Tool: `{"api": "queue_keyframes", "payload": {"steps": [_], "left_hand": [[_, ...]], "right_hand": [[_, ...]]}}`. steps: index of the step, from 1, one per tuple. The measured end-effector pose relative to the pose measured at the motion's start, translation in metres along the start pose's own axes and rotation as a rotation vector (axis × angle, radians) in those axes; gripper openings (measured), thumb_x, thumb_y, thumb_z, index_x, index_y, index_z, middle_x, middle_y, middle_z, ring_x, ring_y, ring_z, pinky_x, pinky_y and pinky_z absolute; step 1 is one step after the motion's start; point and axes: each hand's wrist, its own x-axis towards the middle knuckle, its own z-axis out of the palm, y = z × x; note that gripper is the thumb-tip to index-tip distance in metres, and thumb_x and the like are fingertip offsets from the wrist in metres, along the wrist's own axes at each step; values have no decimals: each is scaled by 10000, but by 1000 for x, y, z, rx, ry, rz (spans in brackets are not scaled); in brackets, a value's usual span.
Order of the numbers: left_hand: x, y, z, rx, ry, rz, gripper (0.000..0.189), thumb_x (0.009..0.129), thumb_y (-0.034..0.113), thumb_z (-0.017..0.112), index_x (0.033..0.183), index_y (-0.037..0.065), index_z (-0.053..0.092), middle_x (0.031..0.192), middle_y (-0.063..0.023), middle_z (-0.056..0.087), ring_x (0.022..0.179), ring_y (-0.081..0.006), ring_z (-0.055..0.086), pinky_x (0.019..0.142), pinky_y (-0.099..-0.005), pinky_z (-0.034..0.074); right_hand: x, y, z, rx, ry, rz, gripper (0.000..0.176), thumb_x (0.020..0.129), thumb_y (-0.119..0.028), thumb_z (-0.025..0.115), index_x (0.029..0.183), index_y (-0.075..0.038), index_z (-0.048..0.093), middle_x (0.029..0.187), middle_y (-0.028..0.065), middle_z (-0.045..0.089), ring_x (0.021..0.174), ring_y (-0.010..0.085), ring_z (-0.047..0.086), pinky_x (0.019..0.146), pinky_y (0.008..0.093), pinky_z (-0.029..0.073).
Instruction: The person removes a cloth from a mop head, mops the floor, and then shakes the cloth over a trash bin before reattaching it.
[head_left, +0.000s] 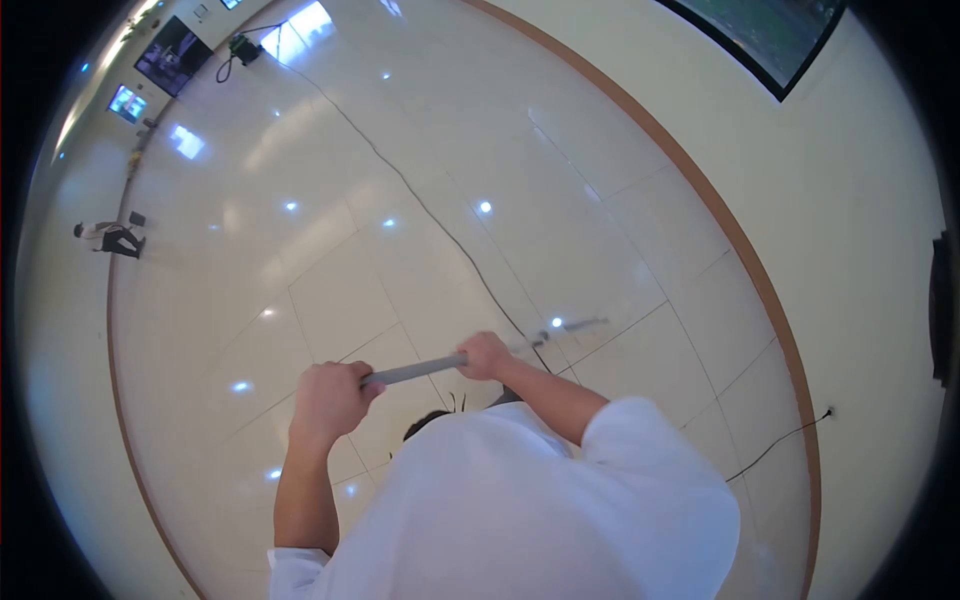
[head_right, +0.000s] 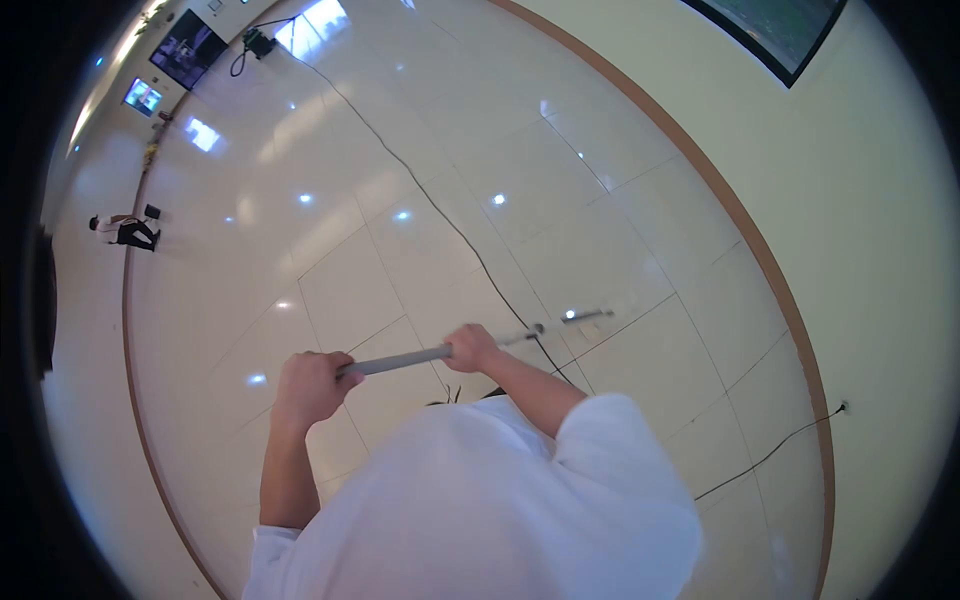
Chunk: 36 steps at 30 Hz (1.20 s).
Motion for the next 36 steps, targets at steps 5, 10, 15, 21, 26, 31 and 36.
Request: {"api": "queue_keyframes", "payload": {"steps": [5, 10, 15, 21, 26, 31, 36], "left_hand": [[78, -72, -35, 11, 120, -94, 259, 879, 321, 706, 963, 76, 719, 725, -105, 692, 697, -299, 666, 653, -430, 516], [271, -144, -92, 37, 263, 34, 253, 865, 306, 715, 916, 61, 679, 653, -116, 649, 650, -309, 649, 594, -438, 494], [426, -209, -207, 47, 72, 276, 237, 843, 308, 725, 879, 81, 666, 626, -121, 625, 643, -326, 636, 593, -443, 491], [634, -227, -295, 96, -110, 601, 267, 866, 347, 686, 815, 85, 696, 660, -114, 648, 682, -334, 640, 653, -456, 494], [829, -261, -232, 89, -149, 558, 310, 908, 387, 646, 879, 91, 732, 705, -116, 676, 723, -342, 646, 691, -467, 502], [974, -361, -353, 95, -86, 376, 324, 925, 367, 629, 820, 72, 708, 743, -127, 691, 729, -361, 657, 687, -464, 510], [1064, -449, -400, 91, 59, 250, 286, 945, 346, 612, 919, 72, 689, 740, -146, 686, 715, -364, 663, 662, -474, 519]], "right_hand": [[186, 12, -7, 56, 100, -198, 169, 726, -257, 660, 630, -123, 627, 662, 134, 642, 694, 371, 645, 639, 485, 497], [414, 70, -42, 109, 559, -167, 187, 764, -215, 648, 608, -124, 597, 595, 131, 570, 653, 384, 577, 674, 487, 468], [549, 95, -109, 64, 466, 114, 254, 820, -252, 638, 623, -95, 609, 646, 127, 602, 760, 361, 608, 790, 468, 458], [585, 148, -156, 44, 491, 529, 299, 786, -323, 682, 603, -94, 622, 655, 140, 640, 685, 378, 637, 653, 502, 492], [667, 240, -133, 22, 353, 766, 208, 717, -356, 707, 690, -151, 722, 702, 113, 688, 668, 363, 656, 680, 469, 542], [911, 288, -189, -41, 308, 589, 176, 693, -344, 697, 734, -180, 743, 723, 95, 701, 701, 336, 678, 688, 461, 548], [1148, 339, -245, -7, 267, 232, 130, 713, -257, 683, 667, -135, 679, 682, 141, 650, 731, 366, 655, 721, 465, 520]]}}
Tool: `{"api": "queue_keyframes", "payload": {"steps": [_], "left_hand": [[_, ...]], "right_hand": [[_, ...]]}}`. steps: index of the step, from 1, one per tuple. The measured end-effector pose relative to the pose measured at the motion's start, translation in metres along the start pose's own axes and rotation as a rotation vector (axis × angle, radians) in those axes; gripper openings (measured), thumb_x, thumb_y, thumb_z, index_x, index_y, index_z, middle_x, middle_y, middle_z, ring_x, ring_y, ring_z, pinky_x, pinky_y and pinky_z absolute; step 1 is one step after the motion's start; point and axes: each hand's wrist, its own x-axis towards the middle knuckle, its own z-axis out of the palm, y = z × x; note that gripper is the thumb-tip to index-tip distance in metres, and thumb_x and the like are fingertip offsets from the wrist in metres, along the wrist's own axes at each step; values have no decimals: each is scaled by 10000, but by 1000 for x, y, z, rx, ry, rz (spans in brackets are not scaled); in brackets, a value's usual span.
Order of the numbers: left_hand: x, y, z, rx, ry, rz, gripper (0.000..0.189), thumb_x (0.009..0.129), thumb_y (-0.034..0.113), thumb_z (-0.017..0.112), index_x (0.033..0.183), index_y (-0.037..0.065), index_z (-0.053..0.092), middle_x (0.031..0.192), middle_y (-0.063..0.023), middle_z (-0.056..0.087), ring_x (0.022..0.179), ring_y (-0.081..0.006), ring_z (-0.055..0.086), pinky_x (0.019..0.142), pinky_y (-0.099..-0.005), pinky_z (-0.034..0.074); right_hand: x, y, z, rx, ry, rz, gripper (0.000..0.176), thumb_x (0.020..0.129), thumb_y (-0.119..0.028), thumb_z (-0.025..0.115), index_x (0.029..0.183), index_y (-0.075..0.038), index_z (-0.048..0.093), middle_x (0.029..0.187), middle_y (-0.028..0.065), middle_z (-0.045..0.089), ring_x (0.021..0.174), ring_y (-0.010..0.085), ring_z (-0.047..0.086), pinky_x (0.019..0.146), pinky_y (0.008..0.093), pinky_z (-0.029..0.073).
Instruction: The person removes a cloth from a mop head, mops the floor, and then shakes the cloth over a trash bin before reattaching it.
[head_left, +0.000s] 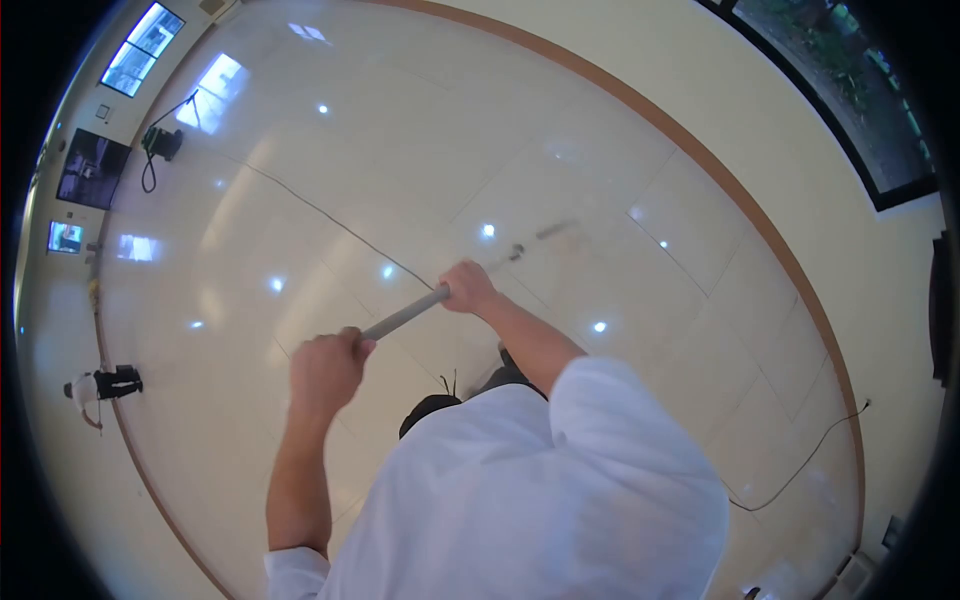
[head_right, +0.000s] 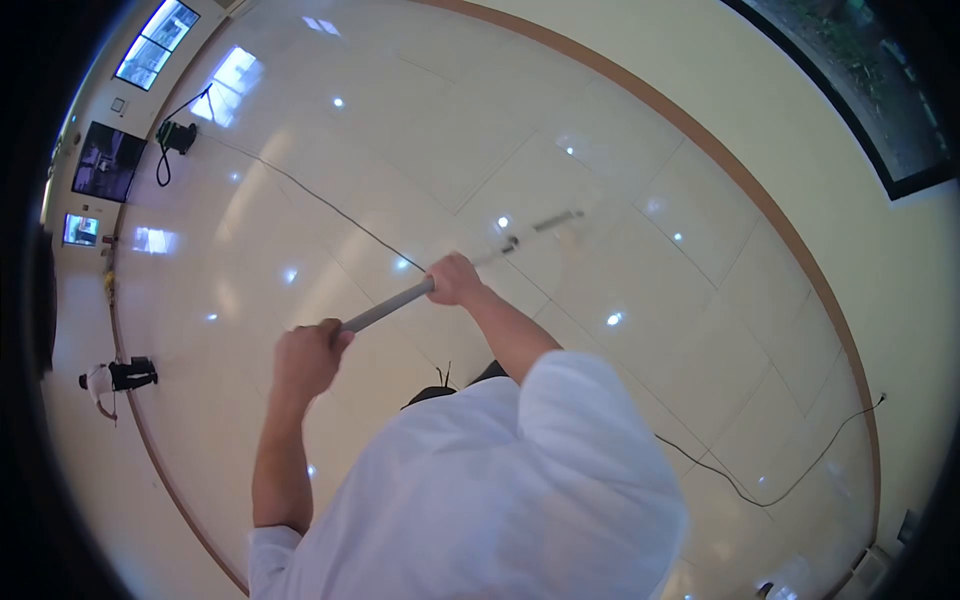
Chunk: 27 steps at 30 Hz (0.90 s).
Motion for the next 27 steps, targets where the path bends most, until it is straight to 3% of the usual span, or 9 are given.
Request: {"api": "queue_keyframes", "payload": {"steps": [4, 7, 11, 14, 17, 18, 21, 24, 27], "left_hand": [[106, -51, 74, -15, -14, -48, 269, 979, 318, 546, 1054, 68, 610, 758, -179, 692, 741, -377, 694, 662, -499, 548], [188, -93, 66, -12, -36, 44, 302, 970, 294, 549, 1076, 22, 624, 752, -160, 700, 747, -343, 707, 652, -459, 556], [233, -179, 4, -16, -100, 157, 325, 969, 344, 559, 1096, 57, 642, 723, -157, 693, 707, -350, 699, 635, -468, 549], [305, -234, -26, -18, -270, 368, 340, 982, 372, 544, 1066, 59, 648, 779, -163, 701, 778, -347, 703, 709, -488, 544], [386, -265, 14, -126, -228, 476, 362, 984, 403, 540, 1056, 68, 655, 817, -168, 706, 847, -350, 700, 756, -492, 540], [410, -268, 22, -74, -283, 450, 373, 989, 419, 532, 1043, 75, 664, 844, -170, 708, 891, -360, 691, 786, -491, 535], [473, -295, 31, -46, -333, 458, 372, 990, 415, 531, 1048, 74, 669, 838, -176, 703, 898, -376, 683, 795, -483, 536], [513, -348, 12, -51, -361, 312, 381, 971, 430, 558, 1016, 73, 683, 823, -166, 701, 861, -375, 675, 779, -480, 524], [527, -448, -80, -49, -369, 104, 362, 934, 416, 598, 952, 75, 716, 836, -145, 710, 863, -353, 671, 755, -479, 517]], "right_hand": [[144, 60, 57, -182, 226, 26, 156, 751, -273, 699, 720, -123, 667, 788, 142, 648, 893, 357, 638, 853, 458, 479], [233, 76, 80, -177, 218, 101, 196, 796, -287, 693, 747, -103, 643, 853, 147, 623, 967, 355, 595, 915, 456, 427], [279, 55, 69, -87, 348, 75, 308, 806, -318, 700, 648, -75, 597, 757, 142, 613, 836, 360, 580, 817, 468, 451], [295, 49, 55, -167, 112, 364, 262, 811, -313, 698, 725, -70, 649, 841, 141, 666, 920, 345, 617, 908, 455, 470], [296, 88, 61, -251, -16, 546, 184, 781, -262, 679, 753, -81, 687, 863, 150, 688, 931, 349, 644, 925, 445, 487], [304, 102, 70, -305, -129, 611, 152, 758, -235, 670, 769, -88, 707, 876, 154, 698, 942, 352, 658, 932, 443, 494], [337, 107, 82, -206, -131, 732, 176, 712, -228, 659, 807, -101, 735, 940, 157, 712, 965, 353, 672, 876, 458, 525], [407, 114, 98, -162, -229, 603, 204, 712, -267, 662, 805, -103, 738, 916, 157, 717, 928, 351, 684, 821, 468, 545], [538, 49, 127, -85, -339, 323, 243, 720, -320, 645, 796, -110, 739, 860, 167, 714, 874, 357, 689, 780, 479, 551]]}}
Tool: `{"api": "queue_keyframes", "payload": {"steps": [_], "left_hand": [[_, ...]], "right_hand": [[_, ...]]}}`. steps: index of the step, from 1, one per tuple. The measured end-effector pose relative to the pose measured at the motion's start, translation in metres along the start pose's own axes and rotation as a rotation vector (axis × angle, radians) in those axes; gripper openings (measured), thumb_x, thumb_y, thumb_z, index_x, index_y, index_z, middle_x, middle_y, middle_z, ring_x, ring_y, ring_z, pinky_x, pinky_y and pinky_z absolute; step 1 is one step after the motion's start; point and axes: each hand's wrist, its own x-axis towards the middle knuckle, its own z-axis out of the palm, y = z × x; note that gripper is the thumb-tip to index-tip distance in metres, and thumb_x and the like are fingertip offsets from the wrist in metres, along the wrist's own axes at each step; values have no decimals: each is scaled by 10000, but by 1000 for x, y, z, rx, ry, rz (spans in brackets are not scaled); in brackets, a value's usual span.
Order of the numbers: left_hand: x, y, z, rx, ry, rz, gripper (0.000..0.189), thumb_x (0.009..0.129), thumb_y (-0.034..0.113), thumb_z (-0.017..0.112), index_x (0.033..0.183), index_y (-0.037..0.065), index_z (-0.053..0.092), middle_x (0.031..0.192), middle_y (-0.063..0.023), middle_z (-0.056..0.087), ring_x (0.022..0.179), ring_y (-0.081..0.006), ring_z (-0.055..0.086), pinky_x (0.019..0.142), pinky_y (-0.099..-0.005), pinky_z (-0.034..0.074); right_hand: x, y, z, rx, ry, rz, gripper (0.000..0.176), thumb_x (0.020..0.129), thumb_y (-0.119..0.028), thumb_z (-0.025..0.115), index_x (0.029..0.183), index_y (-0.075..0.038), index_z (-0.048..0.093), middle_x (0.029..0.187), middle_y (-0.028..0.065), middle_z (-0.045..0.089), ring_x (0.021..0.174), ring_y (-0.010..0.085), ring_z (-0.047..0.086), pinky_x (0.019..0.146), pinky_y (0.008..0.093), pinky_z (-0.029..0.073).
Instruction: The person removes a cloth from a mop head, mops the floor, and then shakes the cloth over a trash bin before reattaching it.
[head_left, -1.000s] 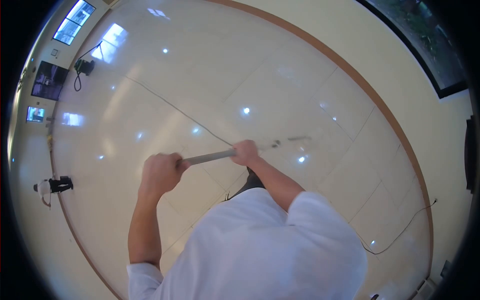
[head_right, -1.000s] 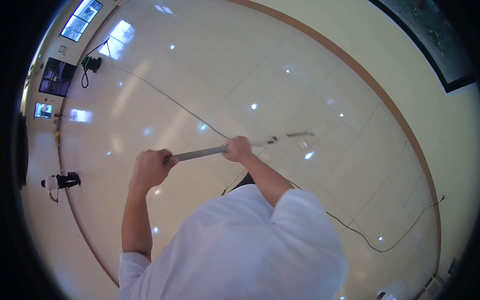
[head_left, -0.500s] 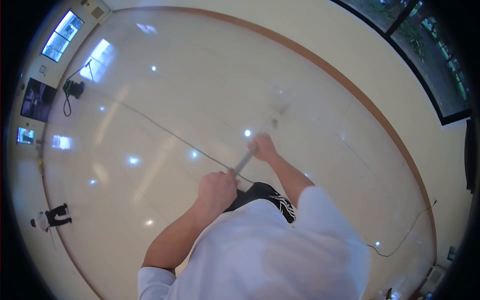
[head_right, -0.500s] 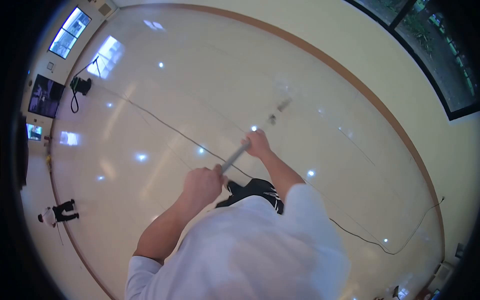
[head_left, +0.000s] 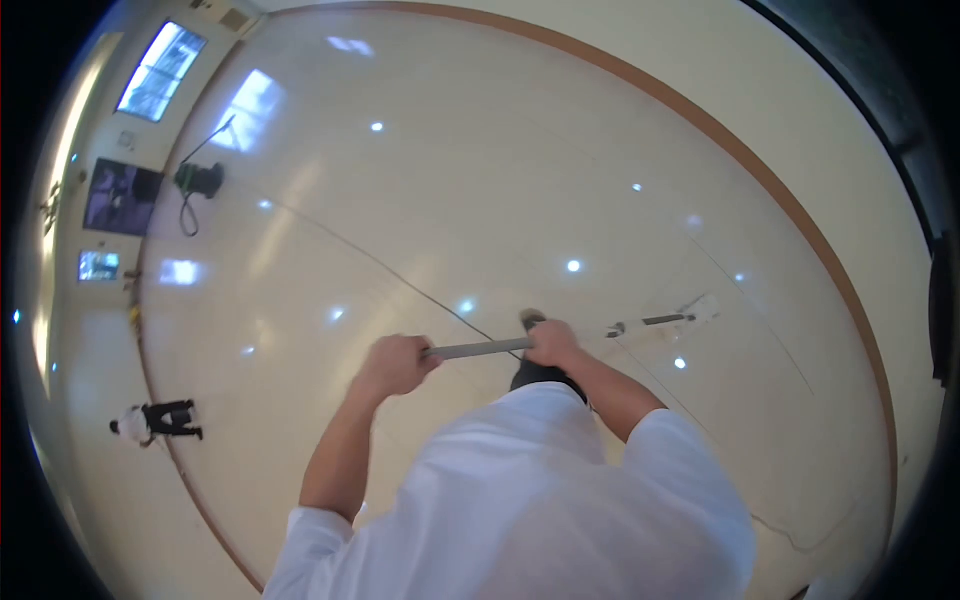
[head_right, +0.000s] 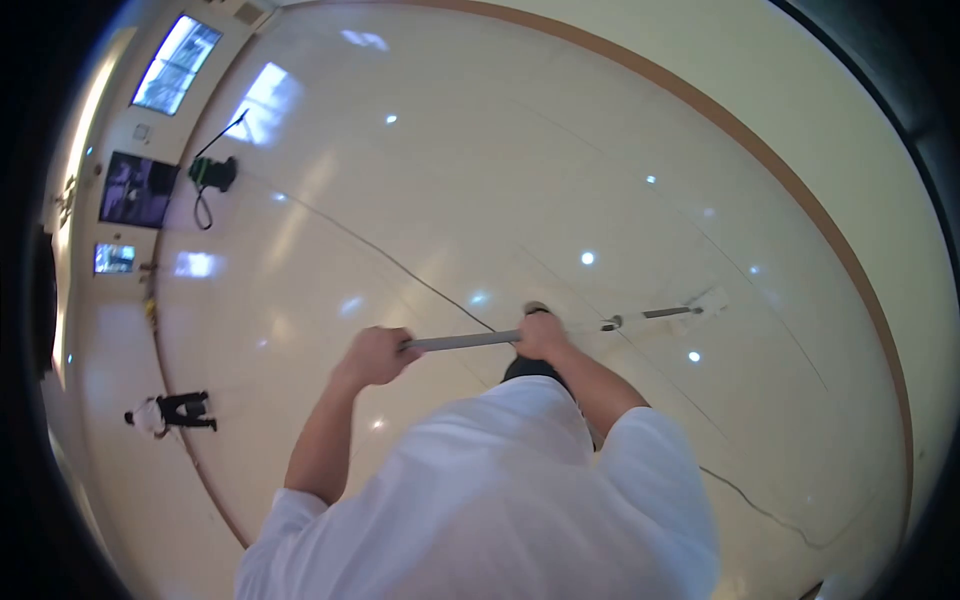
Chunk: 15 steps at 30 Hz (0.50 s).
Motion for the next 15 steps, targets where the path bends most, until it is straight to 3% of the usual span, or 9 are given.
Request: {"api": "queue_keyframes", "payload": {"steps": [3, 5, 7, 8, 10, 11, 12, 13, 15], "left_hand": [[-57, -74, -78, -36, 200, -272, 341, 846, 390, 718, 882, 53, 740, 772, -155, 702, 763, -350, 678, 725, -447, 531], [-78, -119, -129, 7, 316, -444, 319, 831, 363, 751, 872, 47, 747, 729, -152, 701, 715, -353, 681, 691, -435, 535], [-72, -146, -162, 23, 355, -540, 318, 836, 367, 751, 873, 51, 749, 723, -154, 701, 708, -355, 682, 684, -434, 535], [-63, -159, -169, 44, 406, -627, 317, 840, 370, 750, 874, 55, 751, 718, -156, 701, 702, -356, 683, 676, -434, 534], [-26, -195, -155, 45, 502, -619, 347, 858, 402, 734, 841, 55, 733, 690, -139, 689, 635, -336, 663, 624, -425, 529], [-3, -212, -147, 82, 578, -678, 349, 872, 415, 716, 845, 68, 737, 696, -140, 690, 638, -339, 664, 610, -429, 527], [21, -234, -139, 123, 646, -728, 353, 886, 429, 698, 849, 81, 742, 703, -140, 691, 641, -342, 666, 597, -434, 525], [46, -262, -131, 89, 657, -693, 357, 897, 435, 683, 831, 88, 739, 702, -137, 688, 647, -344, 668, 589, -439, 523], [100, -314, -122, 2, 691, -608, 367, 909, 430, 667, 785, 90, 725, 693, -130, 679, 646, -350, 664, 583, -447, 520]], "right_hand": [[94, -118, -32, 40, 36, -337, 299, 751, -408, 628, 775, -132, 743, 766, 172, 696, 773, 369, 689, 742, 486, 549], [176, -201, -44, 188, 124, -495, 216, 768, -356, 625, 753, -170, 734, 709, 129, 688, 700, 371, 678, 686, 503, 537], [252, -255, -55, 238, 200, -623, 191, 783, -358, 629, 757, -197, 728, 651, 105, 660, 666, 357, 666, 712, 493, 526], [291, -270, -62, 234, 194, -619, 191, 783, -358, 629, 757, -197, 728, 651, 105, 660, 666, 357, 666, 712, 493, 526], [358, -285, -63, 197, 157, -716, 168, 801, -333, 653, 762, -182, 717, 747, 119, 671, 804, 338, 674, 828, 486, 492], [385, -290, -63, 191, 153, -716, 168, 801, -333, 653, 762, -182, 717, 747, 119, 671, 804, 338, 674, 828, 486, 493], [411, -296, -64, 142, 202, -606, 167, 811, -314, 663, 789, -155, 711, 834, 133, 671, 907, 337, 654, 894, 484, 461], [438, -303, -64, 91, 253, -491, 170, 822, -295, 673, 816, -128, 706, 921, 148, 670, 1009, 337, 634, 959, 482, 429], [499, -297, -56, 48, 278, -435, 195, 841, -293, 672, 844, -100, 702, 986, 158, 657, 1068, 344, 605, 983, 492, 411]]}}
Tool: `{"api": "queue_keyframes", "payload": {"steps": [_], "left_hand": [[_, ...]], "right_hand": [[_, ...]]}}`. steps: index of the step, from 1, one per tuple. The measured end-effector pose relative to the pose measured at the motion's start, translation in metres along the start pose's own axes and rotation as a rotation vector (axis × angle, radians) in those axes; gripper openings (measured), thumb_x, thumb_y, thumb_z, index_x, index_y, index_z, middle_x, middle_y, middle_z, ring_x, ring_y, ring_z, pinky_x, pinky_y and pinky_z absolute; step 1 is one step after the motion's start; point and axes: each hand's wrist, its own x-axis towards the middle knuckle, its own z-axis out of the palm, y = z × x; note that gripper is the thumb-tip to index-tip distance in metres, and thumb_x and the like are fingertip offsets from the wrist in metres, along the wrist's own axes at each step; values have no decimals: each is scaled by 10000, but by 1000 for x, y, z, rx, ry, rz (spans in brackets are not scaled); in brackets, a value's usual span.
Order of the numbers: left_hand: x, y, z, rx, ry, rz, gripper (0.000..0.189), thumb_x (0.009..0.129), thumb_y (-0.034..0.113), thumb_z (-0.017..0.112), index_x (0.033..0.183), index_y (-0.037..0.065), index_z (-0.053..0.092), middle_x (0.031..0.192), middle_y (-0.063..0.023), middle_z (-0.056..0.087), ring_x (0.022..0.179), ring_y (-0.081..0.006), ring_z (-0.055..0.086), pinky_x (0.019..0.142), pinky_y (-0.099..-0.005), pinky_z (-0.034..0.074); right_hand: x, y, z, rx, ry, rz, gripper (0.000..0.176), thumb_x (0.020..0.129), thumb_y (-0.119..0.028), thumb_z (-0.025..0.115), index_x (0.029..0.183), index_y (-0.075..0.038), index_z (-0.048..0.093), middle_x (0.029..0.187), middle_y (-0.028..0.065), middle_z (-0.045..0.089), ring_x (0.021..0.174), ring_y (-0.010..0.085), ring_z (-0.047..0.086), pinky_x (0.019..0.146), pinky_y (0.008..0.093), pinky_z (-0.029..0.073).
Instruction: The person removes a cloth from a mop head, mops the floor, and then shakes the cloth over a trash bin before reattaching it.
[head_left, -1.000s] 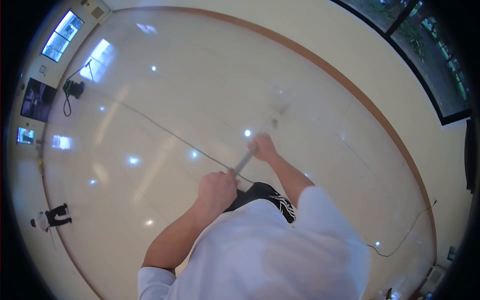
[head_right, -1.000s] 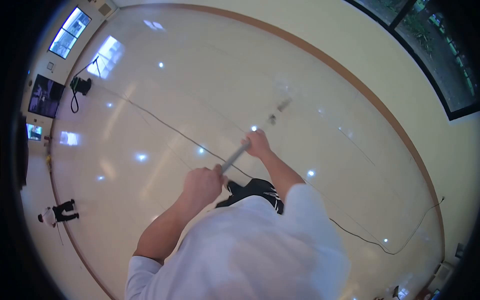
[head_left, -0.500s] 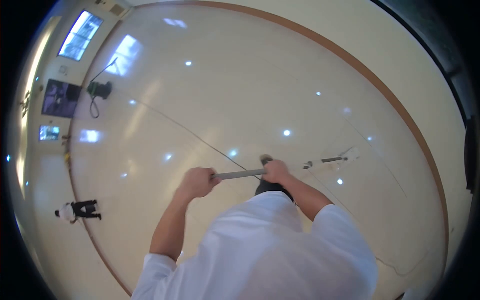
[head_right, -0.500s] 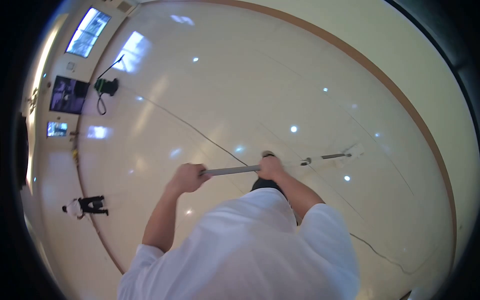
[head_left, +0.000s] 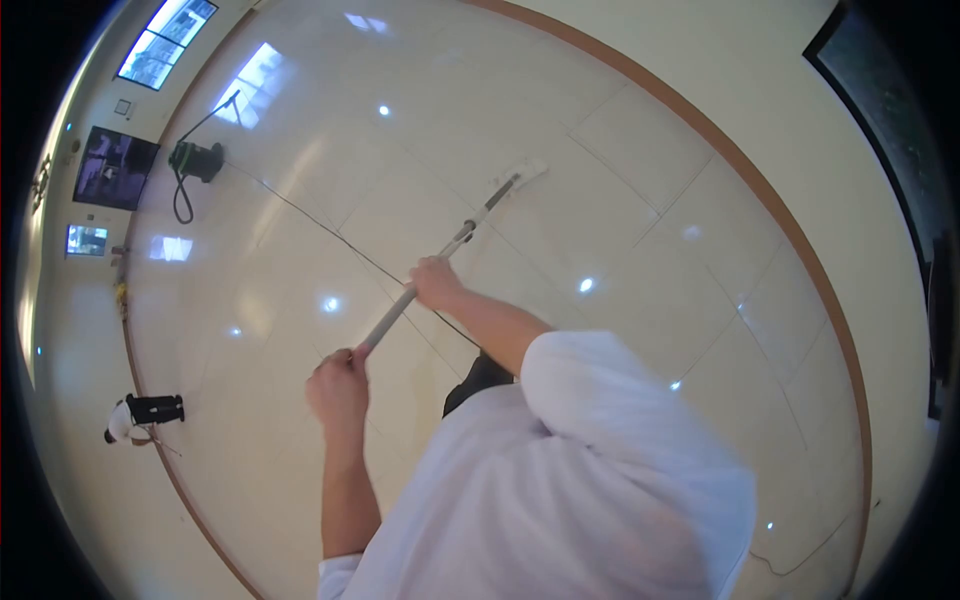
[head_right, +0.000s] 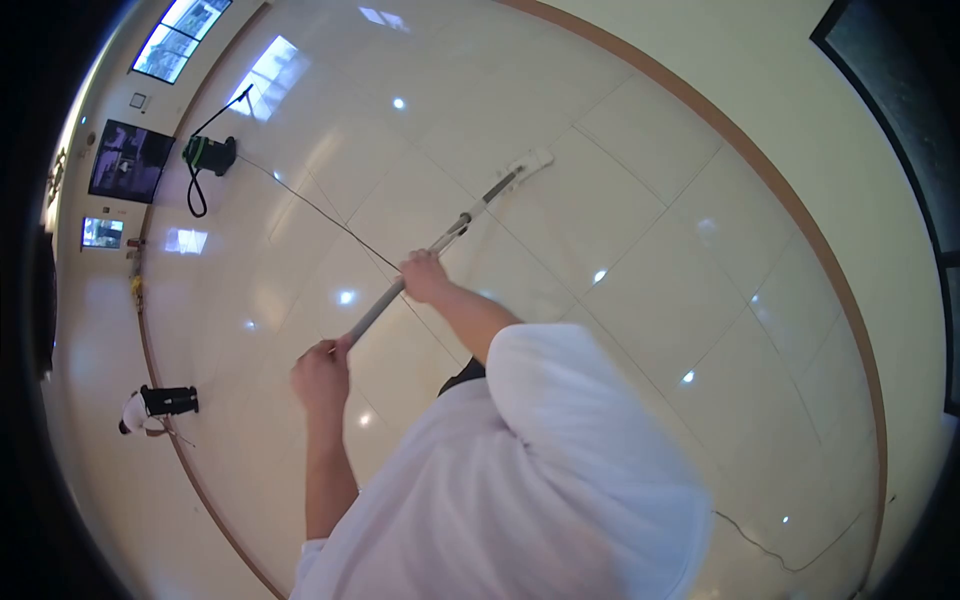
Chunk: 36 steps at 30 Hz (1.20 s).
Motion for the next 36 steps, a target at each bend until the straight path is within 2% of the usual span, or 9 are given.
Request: {"api": "queue_keyframes", "payload": {"steps": [3, 7, 11, 14, 17, 21, 27, 33, 36], "left_hand": [[79, -15, 8, -155, -72, 137, 393, 907, 408, 670, 719, 64, 695, 673, -135, 660, 627, -354, 646, 585, -457, 514], [278, -71, -64, -177, -210, 266, 411, 901, 409, 670, 716, 43, 693, 674, -148, 657, 638, -354, 640, 596, -456, 512], [354, -84, -58, -276, -609, 473, 447, 905, 492, 635, 884, 63, 758, 821, -150, 713, 825, -351, 666, 737, -466, 529], [403, -69, -22, -116, -670, 561, 440, 912, 499, 618, 951, 84, 760, 891, -149, 721, 879, -358, 667, 764, -476, 527], [427, -78, -65, -155, -576, 659, 427, 908, 501, 621, 946, 98, 758, 838, -129, 720, 859, -346, 678, 750, -469, 528], [501, -129, -130, -75, -424, 602, 401, 908, 483, 624, 868, 103, 745, 730, -112, 693, 762, -333, 677, 684, -449, 526], [504, -191, -232, 3, -256, 285, 340, 920, 392, 642, 786, 82, 680, 715, -104, 682, 664, -301, 677, 608, -427, 535], [754, -209, 2, -111, -89, 252, 279, 931, 329, 621, 846, 67, 664, 704, -126, 673, 673, -328, 675, 613, -450, 534], [900, -263, 6, -184, -64, 381, 273, 920, 323, 632, 839, 66, 676, 691, -125, 667, 655, -327, 668, 599, -453, 530]], "right_hand": [[60, 18, -14, -108, -120, 84, 294, 896, -337, 652, 923, -46, 689, 1010, 178, 649, 1088, 363, 590, 991, 495, 418], [185, -5, -51, -65, 19, 142, 527, 900, -530, 604, 698, -44, 644, 737, 201, 641, 799, 424, 627, 753, 522, 481], [167, 1, -75, -147, -228, 381, 467, 845, -517, 637, 752, -69, 730, 811, 202, 694, 826, 400, 677, 760, 484, 539], [188, 25, -83, -155, -394, 639, 432, 808, -498, 643, 829, -87, 775, 873, 201, 720, 890, 372, 699, 811, 466, 556], [197, 0, -101, -139, -266, 647, 416, 806, -482, 628, 801, -90, 769, 827, 189, 717, 864, 371, 698, 798, 466, 556], [318, -43, -117, -145, -27, 398, 271, 749, -365, 646, 675, -115, 720, 744, 177, 681, 778, 394, 666, 734, 499, 538], [502, -114, -116, -56, -97, -106, 202, 813, -280, 650, 691, -122, 683, 718, 147, 666, 782, 364, 653, 757, 503, 473], [786, 32, 25, -278, 293, -35, 149, 845, -231, 669, 909, -98, 644, 975, 119, 652, 986, 338, 608, 866, 504, 424], [923, 37, 12, -240, 8, -65, 238, 870, -270, 682, 1020, -97, 617, 1037, 124, 623, 1005, 339, 594, 974, 497, 401]]}}
